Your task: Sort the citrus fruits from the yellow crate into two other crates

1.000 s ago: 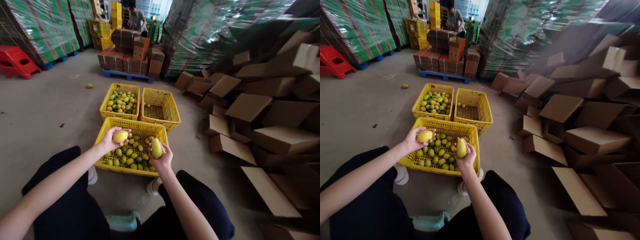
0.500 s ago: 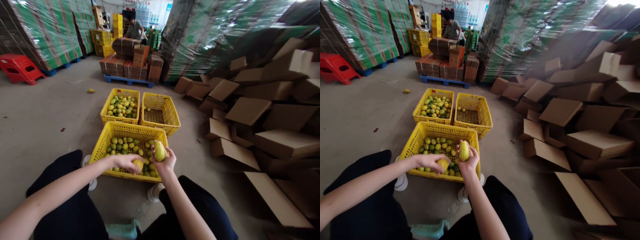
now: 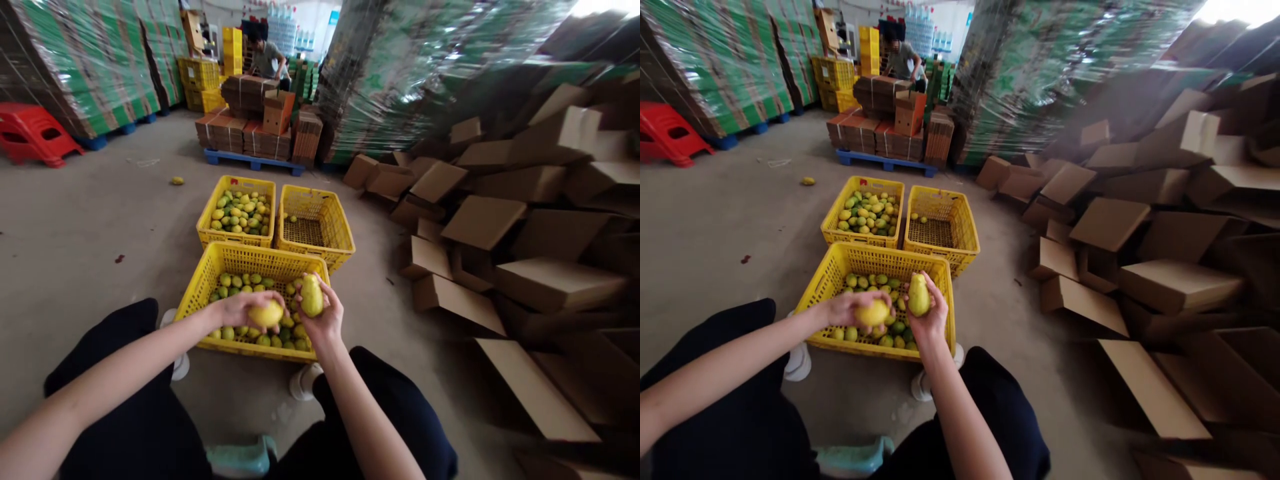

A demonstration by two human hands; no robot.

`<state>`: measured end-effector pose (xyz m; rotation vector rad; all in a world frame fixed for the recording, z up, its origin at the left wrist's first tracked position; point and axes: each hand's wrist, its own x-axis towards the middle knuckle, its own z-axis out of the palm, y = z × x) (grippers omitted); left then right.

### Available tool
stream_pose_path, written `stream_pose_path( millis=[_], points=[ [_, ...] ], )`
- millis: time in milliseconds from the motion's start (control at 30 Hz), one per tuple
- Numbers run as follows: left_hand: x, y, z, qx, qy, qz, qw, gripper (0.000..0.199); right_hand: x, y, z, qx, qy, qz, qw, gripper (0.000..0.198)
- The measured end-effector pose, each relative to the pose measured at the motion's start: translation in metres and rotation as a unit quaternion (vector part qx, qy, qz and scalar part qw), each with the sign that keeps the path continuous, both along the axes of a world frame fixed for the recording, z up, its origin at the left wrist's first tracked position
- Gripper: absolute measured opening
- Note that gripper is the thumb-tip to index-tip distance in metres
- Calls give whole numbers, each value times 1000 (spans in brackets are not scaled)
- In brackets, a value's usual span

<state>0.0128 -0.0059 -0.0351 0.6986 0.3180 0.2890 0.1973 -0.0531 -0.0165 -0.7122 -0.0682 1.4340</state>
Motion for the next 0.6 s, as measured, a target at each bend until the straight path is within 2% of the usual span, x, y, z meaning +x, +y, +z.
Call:
stream_pose_path(
  millis=[100, 200, 267, 400, 600],
  points=[
    [0, 16, 6, -96, -57, 197, 974, 22, -10, 4, 5, -13, 16, -6, 1000, 16],
    [7, 21, 15, -158, -79, 335, 926, 19, -22, 10, 11, -19, 46, 2, 999, 15],
    [13, 22, 25, -159, -99, 362, 913, 21, -30, 15, 15, -13, 63, 10, 998, 16],
    [21, 24, 45, -147, -157, 362, 907, 25, -42, 26, 20, 29, 97, 27, 994, 24],
    [28, 35, 55, -216, -197, 430, 854, 32, -52, 45, 22, 73, 115, -16, 991, 22]
  ],
)
